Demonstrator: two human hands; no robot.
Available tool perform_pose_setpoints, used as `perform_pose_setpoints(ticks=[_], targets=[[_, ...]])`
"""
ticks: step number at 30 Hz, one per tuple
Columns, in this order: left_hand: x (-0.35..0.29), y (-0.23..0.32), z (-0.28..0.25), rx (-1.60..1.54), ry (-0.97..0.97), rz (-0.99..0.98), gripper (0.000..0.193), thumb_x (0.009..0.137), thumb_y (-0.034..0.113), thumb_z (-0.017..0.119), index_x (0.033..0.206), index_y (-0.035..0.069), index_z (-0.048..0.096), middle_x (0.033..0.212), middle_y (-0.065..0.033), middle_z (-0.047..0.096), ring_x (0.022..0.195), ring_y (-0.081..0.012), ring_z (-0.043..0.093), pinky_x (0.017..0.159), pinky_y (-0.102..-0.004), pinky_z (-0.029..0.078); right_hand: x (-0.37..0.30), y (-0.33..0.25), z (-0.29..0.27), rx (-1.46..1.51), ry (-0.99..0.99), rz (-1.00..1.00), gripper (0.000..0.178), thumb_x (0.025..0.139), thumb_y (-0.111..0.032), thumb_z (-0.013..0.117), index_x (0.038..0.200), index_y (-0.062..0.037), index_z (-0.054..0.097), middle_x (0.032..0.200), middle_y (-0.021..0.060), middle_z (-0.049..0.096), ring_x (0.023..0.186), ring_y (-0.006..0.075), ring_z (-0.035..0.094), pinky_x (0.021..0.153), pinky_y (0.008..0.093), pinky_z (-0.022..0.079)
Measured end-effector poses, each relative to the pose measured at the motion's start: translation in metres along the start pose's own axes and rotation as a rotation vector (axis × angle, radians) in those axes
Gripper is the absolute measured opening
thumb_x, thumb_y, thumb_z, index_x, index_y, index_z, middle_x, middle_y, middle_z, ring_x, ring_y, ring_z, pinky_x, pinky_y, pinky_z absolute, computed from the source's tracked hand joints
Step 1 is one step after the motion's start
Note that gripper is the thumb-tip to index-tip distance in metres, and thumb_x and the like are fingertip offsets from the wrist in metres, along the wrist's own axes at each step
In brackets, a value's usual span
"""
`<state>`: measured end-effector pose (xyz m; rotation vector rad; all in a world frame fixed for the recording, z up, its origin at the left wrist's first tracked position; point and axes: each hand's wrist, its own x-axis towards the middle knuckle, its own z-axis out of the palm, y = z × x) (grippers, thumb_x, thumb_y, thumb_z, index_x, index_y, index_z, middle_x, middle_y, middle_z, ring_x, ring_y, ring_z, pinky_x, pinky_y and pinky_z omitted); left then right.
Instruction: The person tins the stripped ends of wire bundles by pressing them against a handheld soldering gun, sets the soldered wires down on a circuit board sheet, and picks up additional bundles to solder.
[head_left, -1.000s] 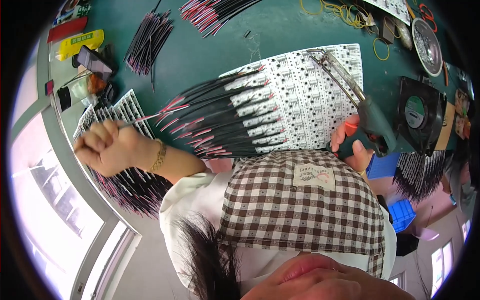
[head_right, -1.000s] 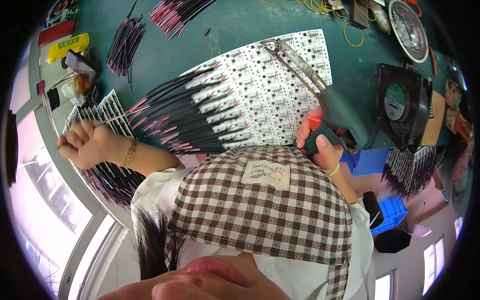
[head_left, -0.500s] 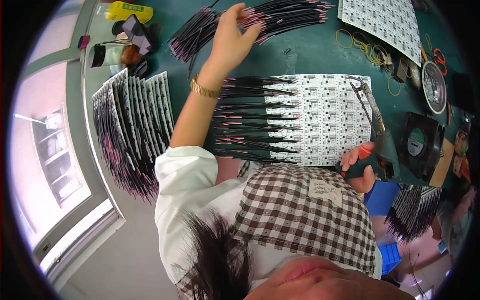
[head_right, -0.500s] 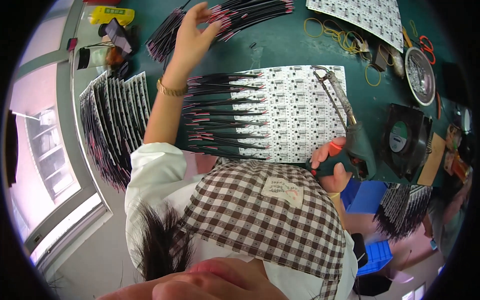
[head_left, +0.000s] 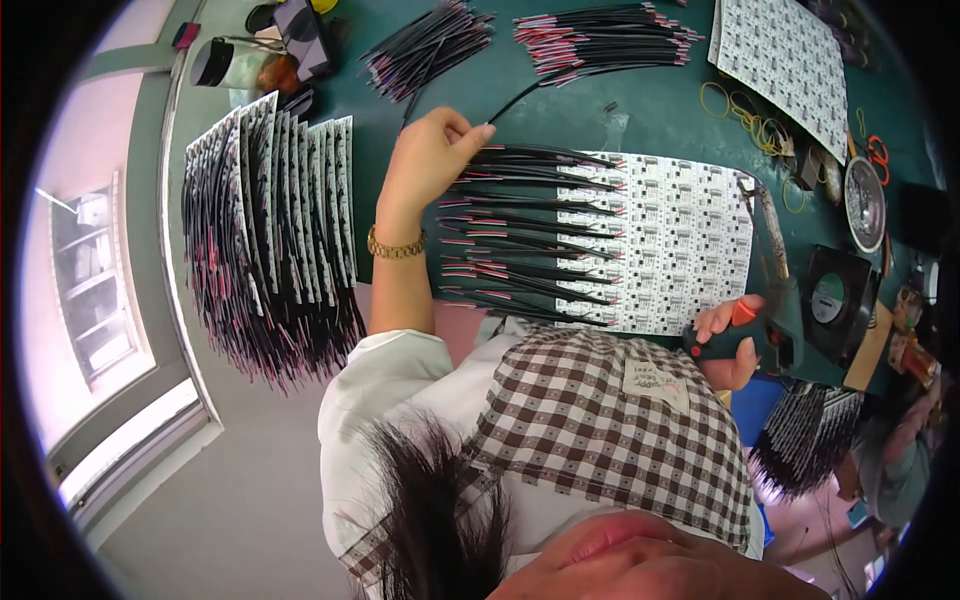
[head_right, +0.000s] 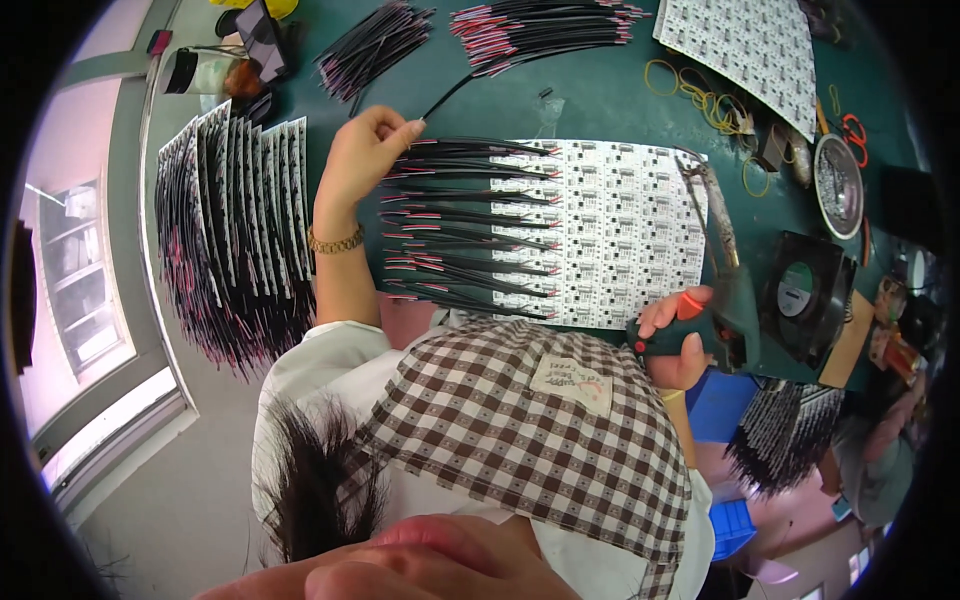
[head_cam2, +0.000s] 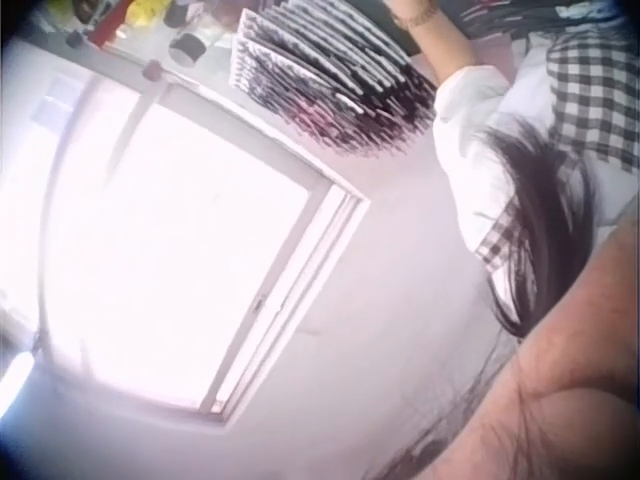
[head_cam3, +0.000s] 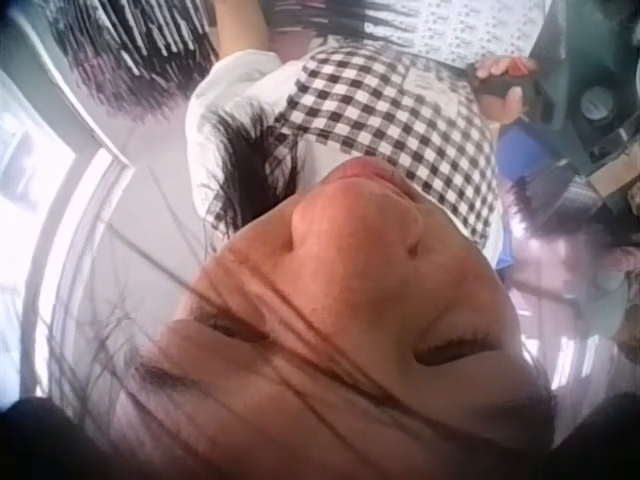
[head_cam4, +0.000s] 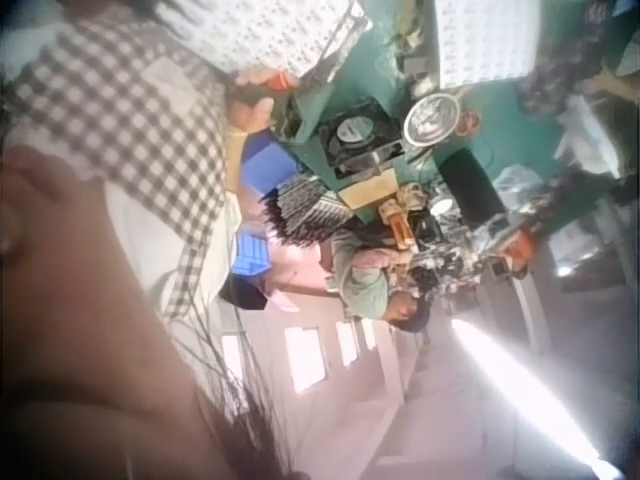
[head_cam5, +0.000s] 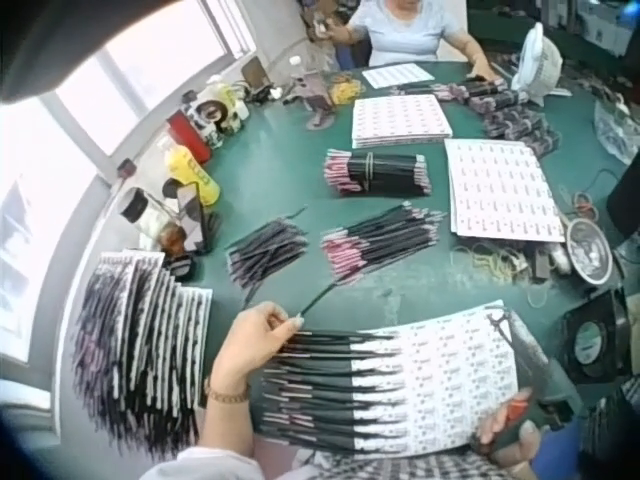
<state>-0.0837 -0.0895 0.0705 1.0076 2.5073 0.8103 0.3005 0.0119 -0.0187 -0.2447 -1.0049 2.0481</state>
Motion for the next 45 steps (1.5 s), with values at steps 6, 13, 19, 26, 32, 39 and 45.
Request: perform_pose_setpoints(ticks=[6,13,19,26,32,39,45], targets=[[0.000,-0.015,0.012,-0.179,0.078,0.031,0.023,0.083,0.017,0.064,0.081,-0.005,0.062,0.064,-0.0103,0.060,0.059,-0.0166,0.055,0.058,-0.0312,0.044,0.035,-0.007,0.030,0.013,0.113,0.001,0.046,0.089,-0.028,0.051,0.126,-0.0046,0.039,0.084,0.0099,0.050,0.069,0.0188,0.053,0.068,0.0338,0.043],[0.004,0.002,0.039,-0.921,0.159,0.085,0.012,0.094,0.013,0.053,0.087,0.004,0.055,0.087,-0.0039,0.063,0.069,-0.0043,0.047,0.059,-0.0181,0.037,0.109,0.018,0.056,0.156,0.019,0.025,0.040,0.090,-0.028,0.046,0.122,-0.0056,0.042,0.083,0.0098,0.050,0.066,0.0183,0.052,0.063,0.0317,0.046],[0.004,0.019,0.052,-1.170,0.133,0.285,0.008,0.095,0.014,0.051,0.091,0.007,0.051,0.090,-0.0085,0.064,0.060,-0.0054,0.043,0.052,-0.0181,0.034,0.190,0.067,0.104,0.469,0.119,0.164,0.023,0.089,-0.030,0.049,0.099,-0.0095,0.050,0.077,0.0051,0.053,0.064,0.0194,0.053,0.073,0.0389,0.046],[-0.008,0.036,0.071,-1.460,0.070,0.386,0.008,0.096,0.012,0.048,0.092,0.005,0.049,0.076,-0.0066,0.055,0.055,-0.0068,0.040,0.049,-0.0184,0.031,0.198,0.114,0.094,0.362,0.017,0.205,0.024,0.091,-0.028,0.043,0.104,-0.0094,0.049,0.074,0.0065,0.050,0.061,0.0195,0.051,0.067,0.0367,0.046],[-0.018,0.039,0.079,-1.039,0.598,0.548,0.011,0.097,0.011,0.048,0.089,0.004,0.048,0.067,-0.0019,0.047,0.053,-0.0062,0.037,0.049,-0.0196,0.032,0.194,0.119,0.098,0.226,0.005,0.119,0.028,0.090,-0.023,0.044,0.110,-0.0047,0.048,0.073,0.0095,0.050,0.056,0.0198,0.051,0.055,0.0332,0.044],[-0.015,0.054,0.066,-0.921,0.849,0.912,0.014,0.098,0.016,0.048,0.094,0.004,0.044,0.060,0.0013,0.038,0.052,-0.0073,0.032,0.053,-0.0236,0.038,0.190,0.108,0.098,0.274,0.077,0.088,0.025,0.088,-0.019,0.050,0.107,-0.0030,0.049,0.069,0.0103,0.052,0.052,0.0202,0.053,0.050,0.0313,0.045],[0.009,0.068,0.033,-0.212,0.577,0.599,0.012,0.093,0.013,0.053,0.090,0.004,0.059,0.060,-0.0059,0.051,0.052,-0.0142,0.049,0.050,-0.0311,0.041,0.155,0.061,0.066,0.171,0.059,-0.181,0.033,0.090,-0.019,0.051,0.118,-0.0046,0.044,0.079,0.0092,0.053,0.065,0.0180,0.056,0.061,0.0312,0.050]])
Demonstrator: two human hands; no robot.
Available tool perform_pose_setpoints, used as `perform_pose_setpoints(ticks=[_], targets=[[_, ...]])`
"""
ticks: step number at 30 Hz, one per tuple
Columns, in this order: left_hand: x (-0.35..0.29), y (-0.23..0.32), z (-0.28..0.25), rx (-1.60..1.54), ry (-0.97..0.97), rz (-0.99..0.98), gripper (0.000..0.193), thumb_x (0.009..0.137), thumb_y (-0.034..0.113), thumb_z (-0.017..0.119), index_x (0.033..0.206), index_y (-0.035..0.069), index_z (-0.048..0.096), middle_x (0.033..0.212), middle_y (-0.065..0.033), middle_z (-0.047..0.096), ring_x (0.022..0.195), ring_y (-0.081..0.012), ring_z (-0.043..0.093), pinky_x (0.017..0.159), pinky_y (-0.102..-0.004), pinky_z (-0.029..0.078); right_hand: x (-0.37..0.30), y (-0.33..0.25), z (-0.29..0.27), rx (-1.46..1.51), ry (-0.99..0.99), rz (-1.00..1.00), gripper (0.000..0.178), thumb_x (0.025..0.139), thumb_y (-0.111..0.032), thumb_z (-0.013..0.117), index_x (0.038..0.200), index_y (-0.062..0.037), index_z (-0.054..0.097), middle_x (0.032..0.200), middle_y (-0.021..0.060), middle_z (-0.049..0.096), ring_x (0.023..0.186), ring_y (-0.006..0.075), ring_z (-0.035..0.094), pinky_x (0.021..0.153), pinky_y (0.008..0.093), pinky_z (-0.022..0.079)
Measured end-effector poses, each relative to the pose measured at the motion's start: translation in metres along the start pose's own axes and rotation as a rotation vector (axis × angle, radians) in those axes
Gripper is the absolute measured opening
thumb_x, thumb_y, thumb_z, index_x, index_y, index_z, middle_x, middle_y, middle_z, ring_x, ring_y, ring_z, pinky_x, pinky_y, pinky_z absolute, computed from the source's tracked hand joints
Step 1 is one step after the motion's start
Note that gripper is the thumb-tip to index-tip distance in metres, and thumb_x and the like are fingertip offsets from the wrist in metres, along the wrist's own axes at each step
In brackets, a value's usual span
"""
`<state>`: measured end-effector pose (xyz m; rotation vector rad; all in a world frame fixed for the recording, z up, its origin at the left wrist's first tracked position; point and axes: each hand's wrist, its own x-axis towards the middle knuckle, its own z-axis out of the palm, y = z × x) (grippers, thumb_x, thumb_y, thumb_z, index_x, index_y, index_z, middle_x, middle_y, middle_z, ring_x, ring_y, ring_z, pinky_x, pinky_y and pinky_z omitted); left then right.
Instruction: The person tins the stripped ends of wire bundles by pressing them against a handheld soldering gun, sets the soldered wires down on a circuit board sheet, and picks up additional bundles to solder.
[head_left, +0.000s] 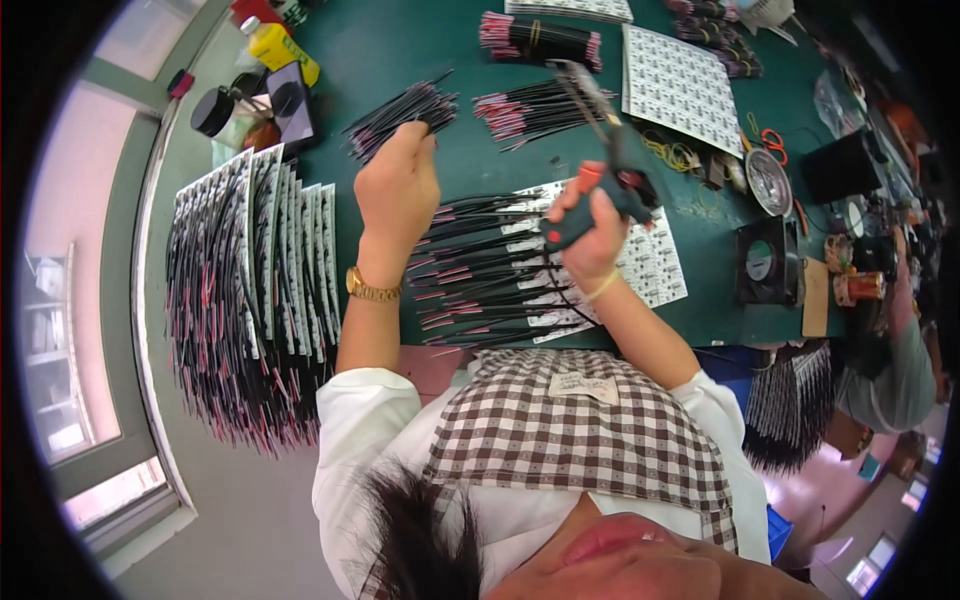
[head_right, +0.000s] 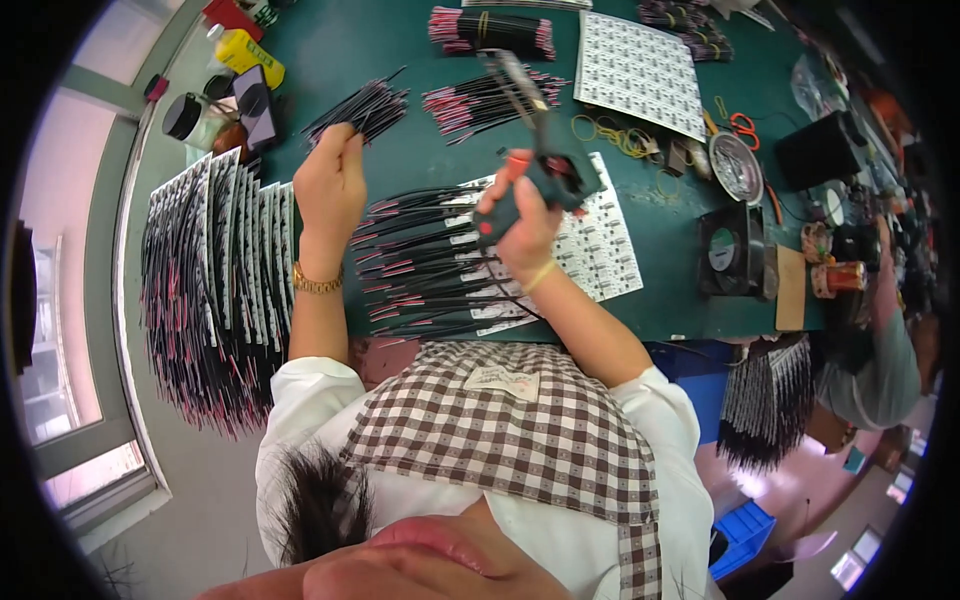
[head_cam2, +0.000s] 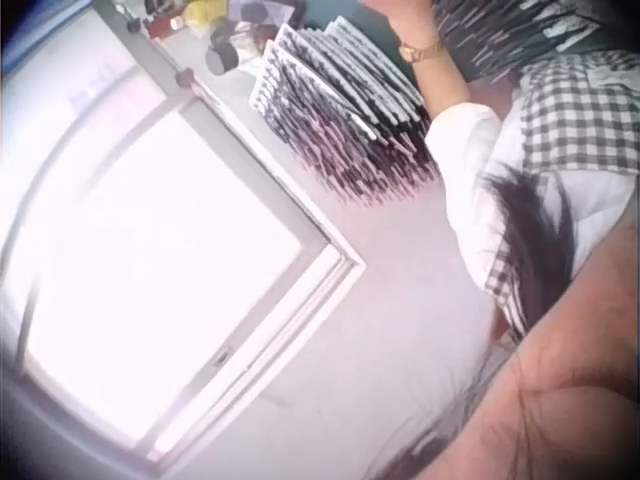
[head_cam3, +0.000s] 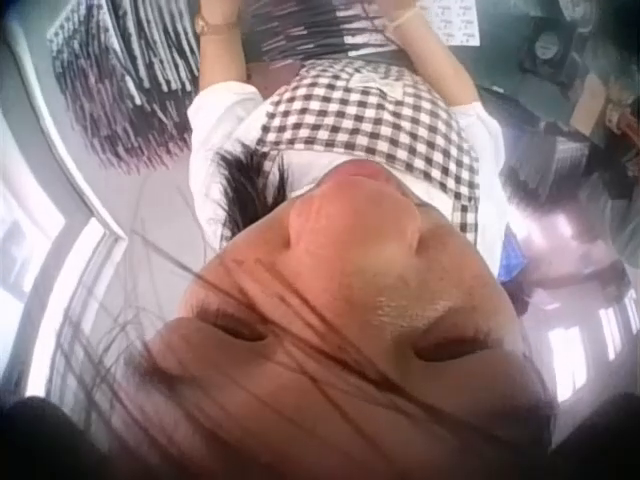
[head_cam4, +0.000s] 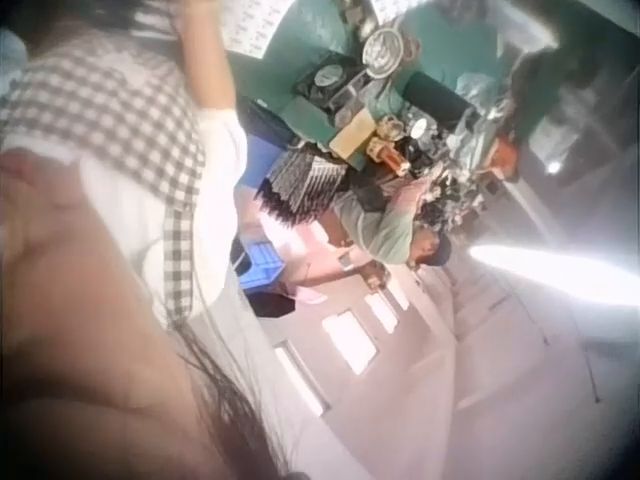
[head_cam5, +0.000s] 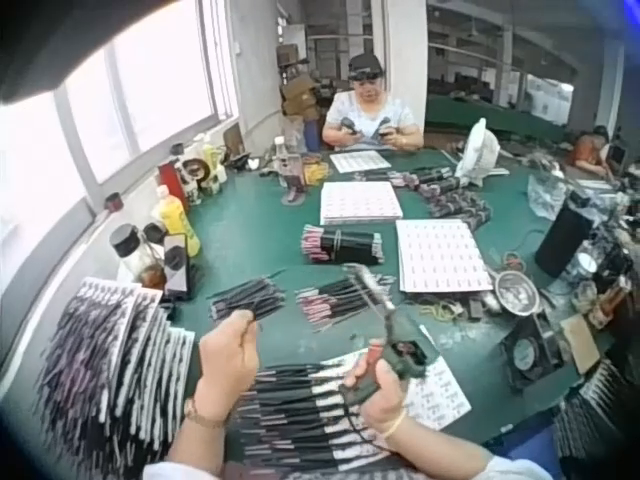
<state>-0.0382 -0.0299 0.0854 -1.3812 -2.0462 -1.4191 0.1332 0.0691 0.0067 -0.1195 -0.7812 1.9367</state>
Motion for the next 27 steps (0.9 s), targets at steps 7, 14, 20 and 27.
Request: perform_pose_setpoints(ticks=[7,14,20,27], targets=[[-0.004,0.002,0.049,0.602,-0.568,-0.051,0.035,0.083,0.026,0.064,0.113,0.009,0.056,0.101,-0.0174,0.060,0.084,-0.0320,0.062,0.065,-0.0400,0.049,-0.024,-0.057,-0.053,-0.248,0.123,-0.261,0.035,0.088,-0.022,0.052,0.117,-0.0028,0.045,0.079,0.0100,0.052,0.065,0.0197,0.054,0.071,0.0370,0.049],[-0.079,-0.001,0.043,0.216,-0.735,0.197,0.056,0.080,0.036,0.065,0.126,0.011,0.049,0.129,-0.0219,0.041,0.122,-0.0364,0.036,0.096,-0.0498,0.032,-0.039,-0.075,-0.084,-0.221,0.202,-0.021,0.028,0.089,-0.018,0.047,0.111,-0.0002,0.048,0.075,0.0094,0.052,0.063,0.0200,0.053,0.080,0.0379,0.047],[-0.090,0.012,0.040,0.188,-0.722,0.234,0.046,0.078,0.033,0.066,0.119,0.015,0.054,0.130,-0.0208,0.042,0.125,-0.0401,0.034,0.097,-0.0524,0.030,-0.097,-0.078,-0.074,-0.340,0.306,0.032,0.033,0.089,-0.017,0.052,0.117,0.0006,0.048,0.081,0.0090,0.054,0.068,0.0174,0.053,0.063,0.0310,0.049],[-0.021,-0.056,0.010,0.488,-0.321,0.146,0.040,0.072,0.015,0.062,0.111,0.009,0.057,0.118,-0.0140,0.051,0.112,-0.0304,0.047,0.085,-0.0456,0.039,-0.124,-0.086,-0.067,-0.446,0.183,-0.155,0.042,0.091,-0.026,0.048,0.122,0.0004,0.043,0.078,0.0081,0.051,0.066,0.0181,0.055,0.091,0.0420,0.040]])
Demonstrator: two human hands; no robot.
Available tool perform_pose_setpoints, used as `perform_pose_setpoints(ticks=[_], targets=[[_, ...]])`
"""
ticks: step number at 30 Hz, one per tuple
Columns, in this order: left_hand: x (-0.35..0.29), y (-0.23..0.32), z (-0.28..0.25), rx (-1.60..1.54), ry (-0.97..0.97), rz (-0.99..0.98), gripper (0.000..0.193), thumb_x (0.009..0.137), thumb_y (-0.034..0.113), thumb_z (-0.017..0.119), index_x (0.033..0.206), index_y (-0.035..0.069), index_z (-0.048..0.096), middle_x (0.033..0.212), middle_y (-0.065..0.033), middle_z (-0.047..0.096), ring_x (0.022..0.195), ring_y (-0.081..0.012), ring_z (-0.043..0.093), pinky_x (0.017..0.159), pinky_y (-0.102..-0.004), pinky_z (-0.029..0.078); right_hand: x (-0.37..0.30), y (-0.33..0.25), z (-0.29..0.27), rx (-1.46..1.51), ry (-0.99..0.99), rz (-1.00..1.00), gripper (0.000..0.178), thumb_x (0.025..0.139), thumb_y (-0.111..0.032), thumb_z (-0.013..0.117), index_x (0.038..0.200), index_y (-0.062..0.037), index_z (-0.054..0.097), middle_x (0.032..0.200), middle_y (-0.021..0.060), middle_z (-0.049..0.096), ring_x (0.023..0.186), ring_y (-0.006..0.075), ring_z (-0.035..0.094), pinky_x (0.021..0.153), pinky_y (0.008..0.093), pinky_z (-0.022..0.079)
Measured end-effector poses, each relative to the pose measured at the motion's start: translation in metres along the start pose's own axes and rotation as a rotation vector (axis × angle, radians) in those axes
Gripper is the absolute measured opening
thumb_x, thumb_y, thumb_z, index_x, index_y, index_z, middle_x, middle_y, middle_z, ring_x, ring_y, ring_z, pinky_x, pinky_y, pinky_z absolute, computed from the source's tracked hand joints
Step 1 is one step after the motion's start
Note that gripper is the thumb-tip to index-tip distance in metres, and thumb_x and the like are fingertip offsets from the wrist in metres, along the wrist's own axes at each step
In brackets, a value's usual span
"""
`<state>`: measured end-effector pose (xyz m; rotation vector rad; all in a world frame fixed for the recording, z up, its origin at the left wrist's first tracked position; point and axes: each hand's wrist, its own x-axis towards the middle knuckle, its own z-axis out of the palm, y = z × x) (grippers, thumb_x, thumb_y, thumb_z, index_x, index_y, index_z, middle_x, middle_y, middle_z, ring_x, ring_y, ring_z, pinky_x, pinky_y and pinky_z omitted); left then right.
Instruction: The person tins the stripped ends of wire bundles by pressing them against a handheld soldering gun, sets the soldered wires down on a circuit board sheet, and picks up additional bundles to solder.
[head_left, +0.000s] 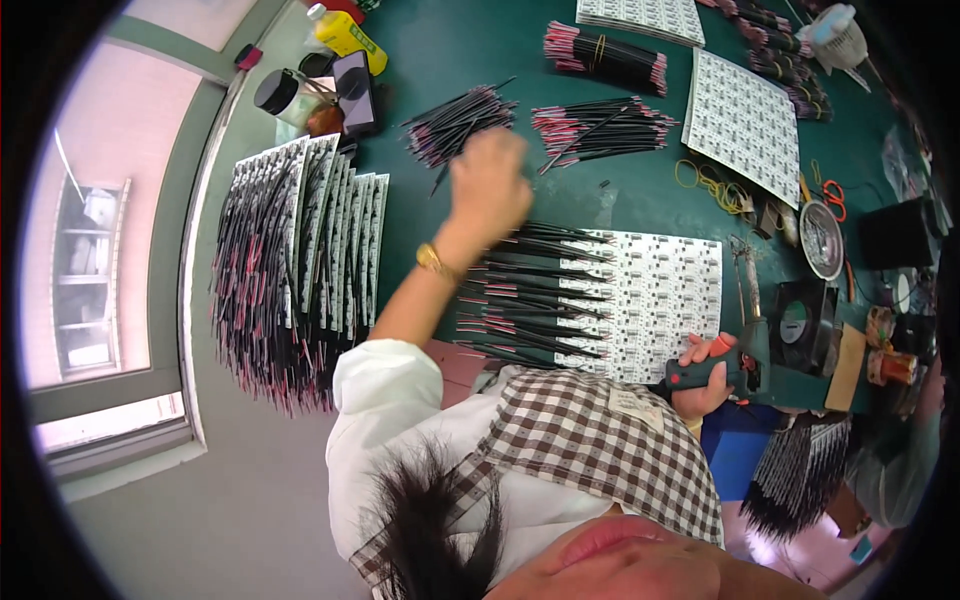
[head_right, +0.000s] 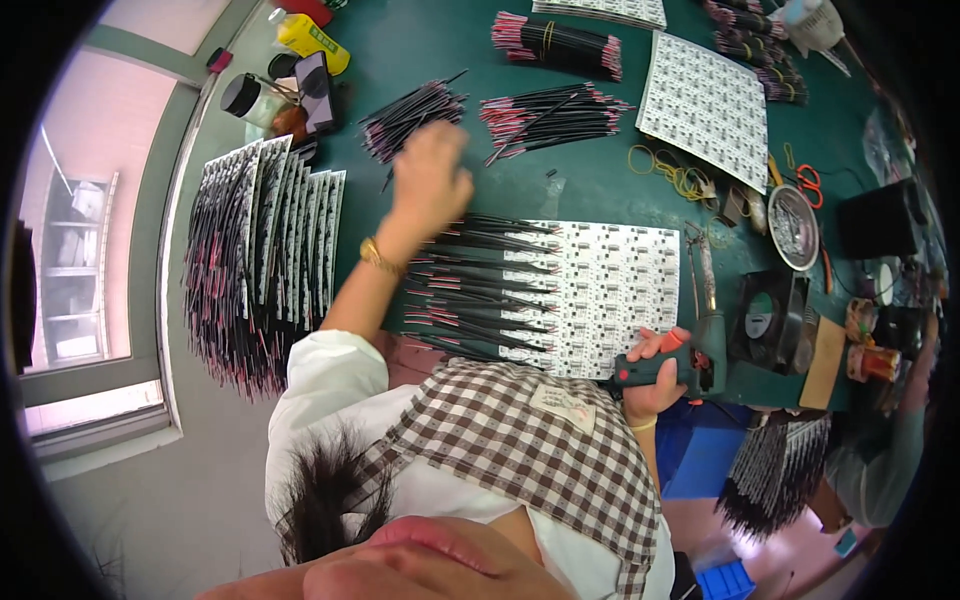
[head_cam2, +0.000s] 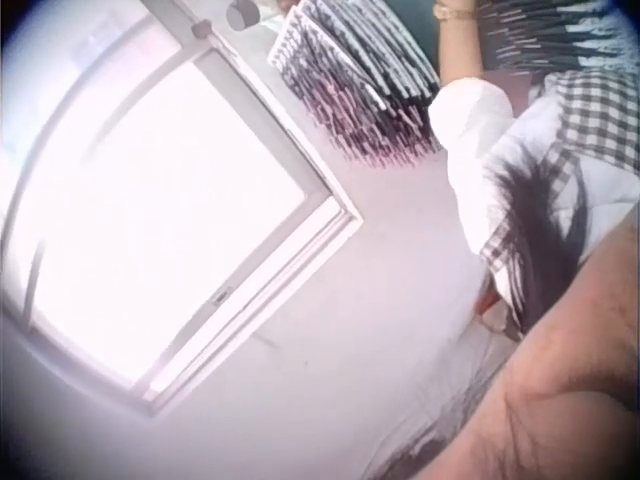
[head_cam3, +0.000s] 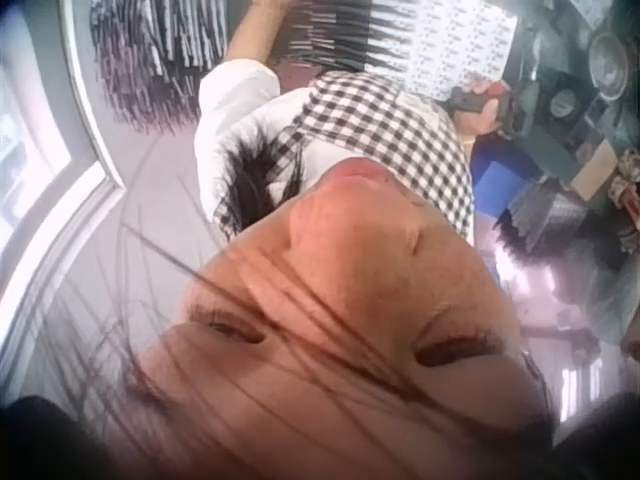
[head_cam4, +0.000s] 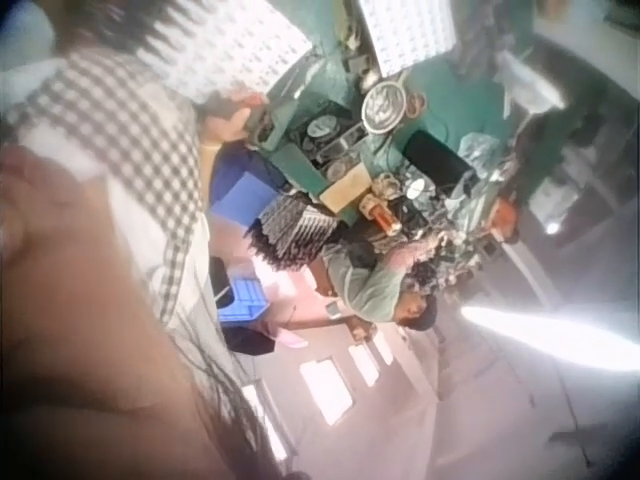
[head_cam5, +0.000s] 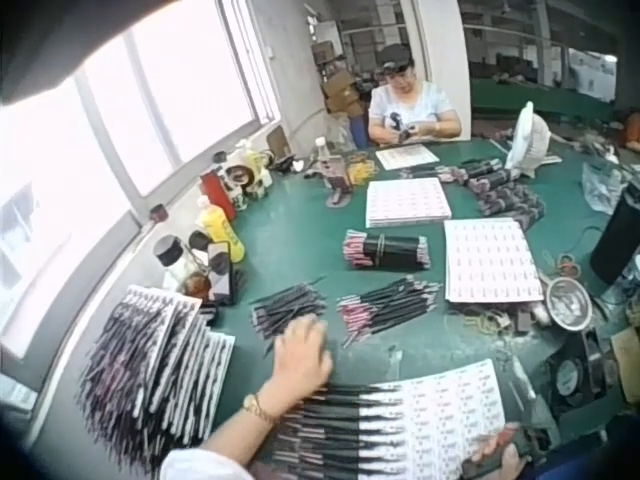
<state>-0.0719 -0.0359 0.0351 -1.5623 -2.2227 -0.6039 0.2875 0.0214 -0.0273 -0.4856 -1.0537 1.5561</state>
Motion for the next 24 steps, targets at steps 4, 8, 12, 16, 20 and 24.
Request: perform_pose_setpoints(ticks=[4,8,12,16,20,24], targets=[[0.017,-0.079,0.013,0.394,0.153,-0.040,0.032,0.072,0.011,0.060,0.104,0.005,0.056,0.105,-0.0118,0.056,0.099,-0.0292,0.053,0.080,-0.0448,0.040,-0.001,-0.006,0.006,-0.003,-0.010,0.084,0.041,0.090,-0.025,0.048,0.122,-0.0001,0.043,0.079,0.0082,0.052,0.066,0.0179,0.054,0.087,0.0402,0.041],[0.016,-0.088,0.021,0.494,-0.027,-0.077,0.020,0.076,0.011,0.060,0.095,0.007,0.054,0.091,-0.0089,0.056,0.086,-0.0268,0.055,0.074,-0.0431,0.041,-0.002,-0.013,0.012,-0.003,0.014,0.112,0.041,0.089,-0.025,0.048,0.121,0.0001,0.043,0.079,0.0082,0.052,0.065,0.0176,0.054,0.083,0.0387,0.042],[0.015,-0.078,0.013,0.369,-0.079,-0.167,0.014,0.081,0.016,0.060,0.091,0.008,0.052,0.089,-0.0100,0.056,0.086,-0.0287,0.056,0.073,-0.0419,0.042,-0.006,-0.014,0.012,0.003,0.021,0.095,0.041,0.089,-0.025,0.048,0.121,0.0005,0.043,0.079,0.0081,0.051,0.065,0.0174,0.054,0.082,0.0382,0.042],[0.013,-0.089,0.007,0.260,-0.089,-0.234,0.019,0.086,0.020,0.058,0.096,0.005,0.051,0.090,-0.0150,0.059,0.085,-0.0340,0.057,0.073,-0.0446,0.043,-0.008,-0.021,0.018,-0.023,0.025,0.106,0.042,0.089,-0.025,0.048,0.121,0.0009,0.043,0.079,0.0081,0.051,0.065,0.0174,0.054,0.082,0.0381,0.042],[0.019,-0.083,-0.011,-0.077,0.128,-0.521,0.022,0.091,0.019,0.053,0.100,-0.001,0.048,0.091,-0.0237,0.060,0.083,-0.0398,0.059,0.073,-0.0476,0.045,-0.006,-0.024,0.023,-0.049,0.049,0.125,0.041,0.088,-0.025,0.048,0.120,0.0016,0.043,0.077,0.0077,0.051,0.064,0.0172,0.054,0.080,0.0372,0.043],[0.005,-0.071,-0.017,-0.620,0.476,-0.457,0.011,0.095,0.012,0.046,0.099,0.003,0.043,0.080,-0.0122,0.056,0.066,-0.0216,0.054,0.061,-0.0313,0.044,-0.004,-0.025,0.026,-0.084,0.069,0.149,0.041,0.088,-0.024,0.048,0.118,0.0024,0.043,0.075,0.0076,0.051,0.063,0.0171,0.053,0.079,0.0366,0.044]])
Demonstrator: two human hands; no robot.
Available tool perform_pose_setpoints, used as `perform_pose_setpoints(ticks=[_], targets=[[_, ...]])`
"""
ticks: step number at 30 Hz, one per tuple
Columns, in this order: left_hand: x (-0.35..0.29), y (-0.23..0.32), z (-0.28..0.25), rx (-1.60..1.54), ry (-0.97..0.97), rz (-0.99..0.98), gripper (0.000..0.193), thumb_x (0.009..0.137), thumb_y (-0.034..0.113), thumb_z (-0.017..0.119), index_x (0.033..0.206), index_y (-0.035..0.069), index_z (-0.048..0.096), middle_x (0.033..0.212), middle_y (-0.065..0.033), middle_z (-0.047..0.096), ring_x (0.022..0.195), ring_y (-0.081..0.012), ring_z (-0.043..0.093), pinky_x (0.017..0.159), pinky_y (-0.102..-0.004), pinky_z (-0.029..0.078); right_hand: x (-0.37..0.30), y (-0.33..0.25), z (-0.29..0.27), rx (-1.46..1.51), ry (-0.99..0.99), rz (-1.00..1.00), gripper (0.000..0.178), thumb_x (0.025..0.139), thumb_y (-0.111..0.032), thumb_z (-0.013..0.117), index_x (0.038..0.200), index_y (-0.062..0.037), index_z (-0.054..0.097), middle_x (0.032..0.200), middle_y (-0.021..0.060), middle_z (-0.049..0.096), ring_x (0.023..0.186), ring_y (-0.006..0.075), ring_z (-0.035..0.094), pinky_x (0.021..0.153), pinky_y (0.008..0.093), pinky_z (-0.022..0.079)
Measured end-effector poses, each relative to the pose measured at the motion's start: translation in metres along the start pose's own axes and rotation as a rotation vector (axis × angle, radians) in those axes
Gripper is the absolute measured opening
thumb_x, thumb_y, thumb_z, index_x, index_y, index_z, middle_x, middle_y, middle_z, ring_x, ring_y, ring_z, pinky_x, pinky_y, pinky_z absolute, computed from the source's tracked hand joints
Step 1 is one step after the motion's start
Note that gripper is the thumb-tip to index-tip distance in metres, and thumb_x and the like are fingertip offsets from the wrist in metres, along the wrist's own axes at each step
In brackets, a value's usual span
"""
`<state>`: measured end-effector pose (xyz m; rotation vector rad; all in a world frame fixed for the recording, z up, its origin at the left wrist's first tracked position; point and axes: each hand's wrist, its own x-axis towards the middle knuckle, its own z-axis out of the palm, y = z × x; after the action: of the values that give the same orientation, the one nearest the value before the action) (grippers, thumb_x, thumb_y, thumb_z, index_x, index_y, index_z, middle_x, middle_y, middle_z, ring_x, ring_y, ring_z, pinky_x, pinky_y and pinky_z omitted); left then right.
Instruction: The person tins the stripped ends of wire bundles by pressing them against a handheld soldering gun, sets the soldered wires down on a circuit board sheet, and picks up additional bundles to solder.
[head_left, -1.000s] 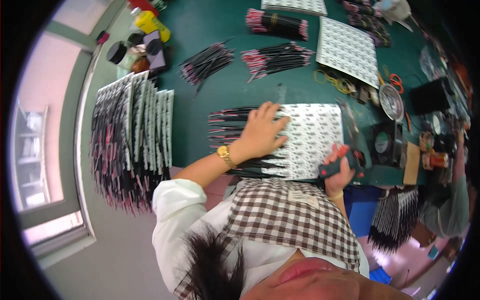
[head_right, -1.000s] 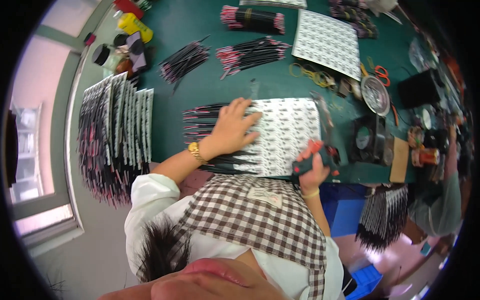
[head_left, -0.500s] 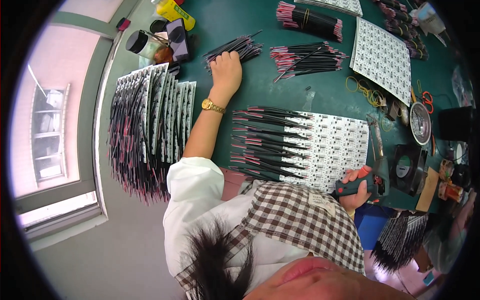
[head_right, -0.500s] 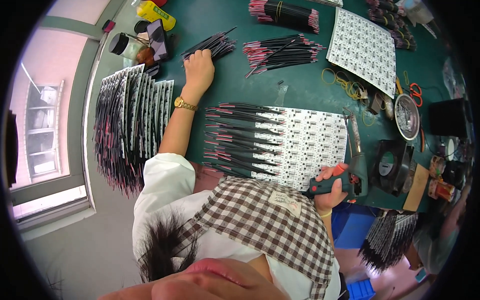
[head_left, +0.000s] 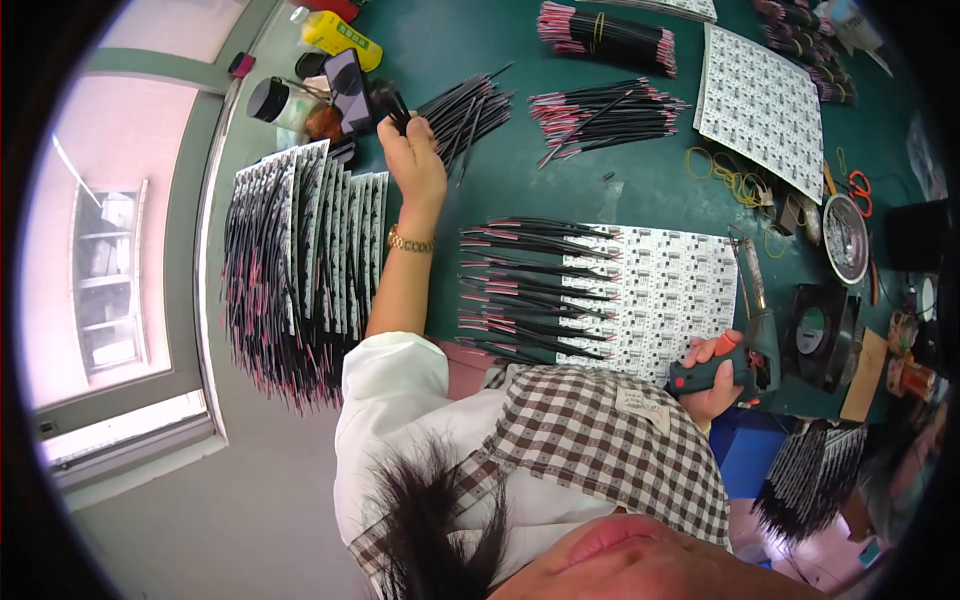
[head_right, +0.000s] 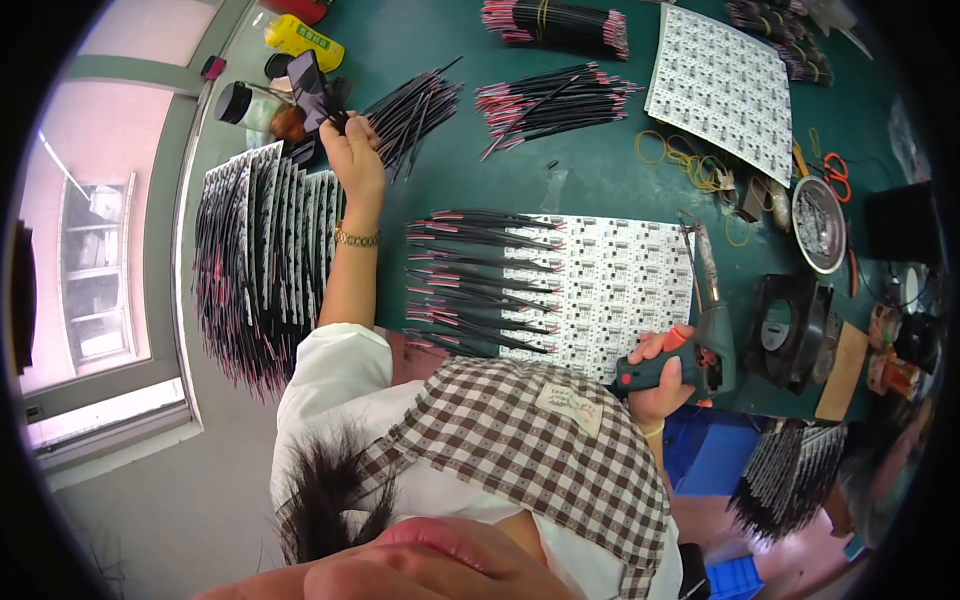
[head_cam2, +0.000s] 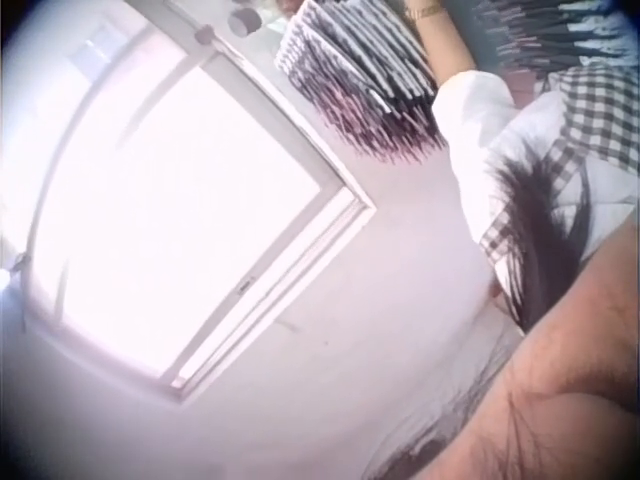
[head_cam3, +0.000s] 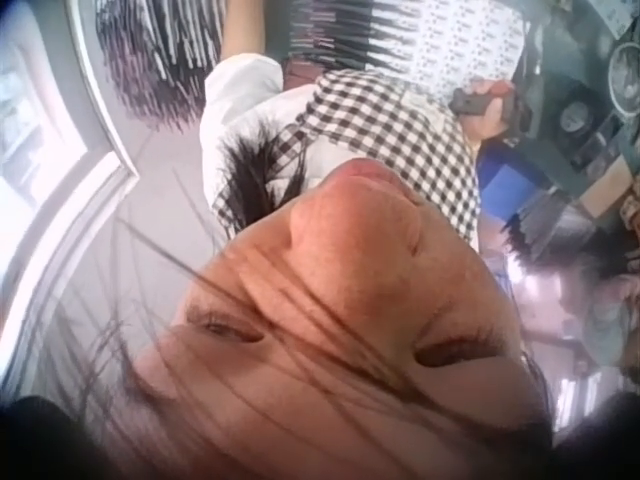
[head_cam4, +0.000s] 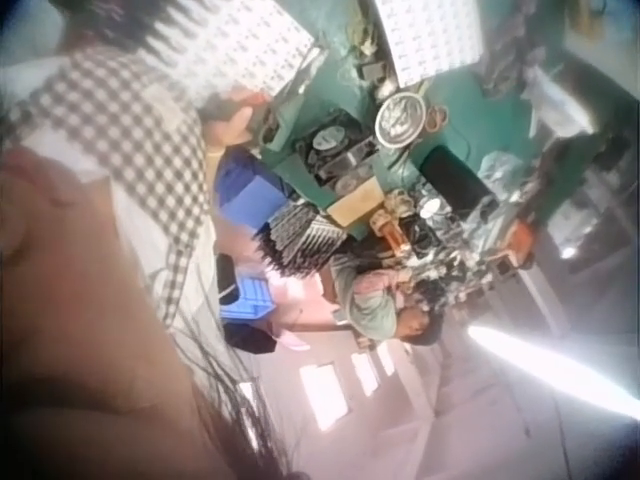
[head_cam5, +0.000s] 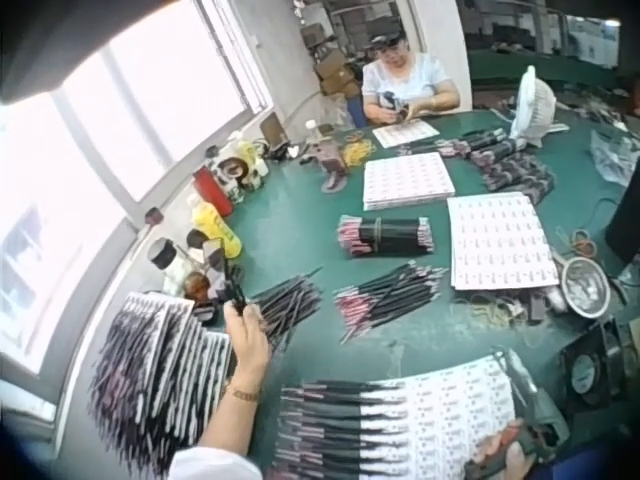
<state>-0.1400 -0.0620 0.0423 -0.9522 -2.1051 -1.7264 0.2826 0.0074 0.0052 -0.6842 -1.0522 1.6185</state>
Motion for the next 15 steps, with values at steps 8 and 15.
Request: perform_pose_setpoints(ticks=[8,15], targets=[[-0.039,0.006,0.017,-0.588,-0.128,-0.154,0.021,0.096,0.012,0.051,0.112,0.004,0.039,0.080,-0.0071,0.054,0.067,-0.0136,0.053,0.065,-0.0262,0.047,-0.002,-0.001,0.001,0.003,0.002,-0.002,0.042,0.088,-0.025,0.049,0.119,0.0023,0.042,0.076,0.0087,0.052,0.063,0.0176,0.054,0.079,0.0370,0.044],[-0.038,0.013,0.015,-0.645,-0.206,-0.048,0.010,0.095,0.015,0.053,0.100,0.006,0.050,0.071,-0.0044,0.054,0.057,-0.0078,0.045,0.052,-0.0203,0.036,-0.008,-0.003,-0.005,0.028,0.004,0.004,0.044,0.089,-0.026,0.049,0.121,0.0023,0.041,0.078,0.0094,0.052,0.064,0.0178,0.054,0.081,0.0374,0.044]])
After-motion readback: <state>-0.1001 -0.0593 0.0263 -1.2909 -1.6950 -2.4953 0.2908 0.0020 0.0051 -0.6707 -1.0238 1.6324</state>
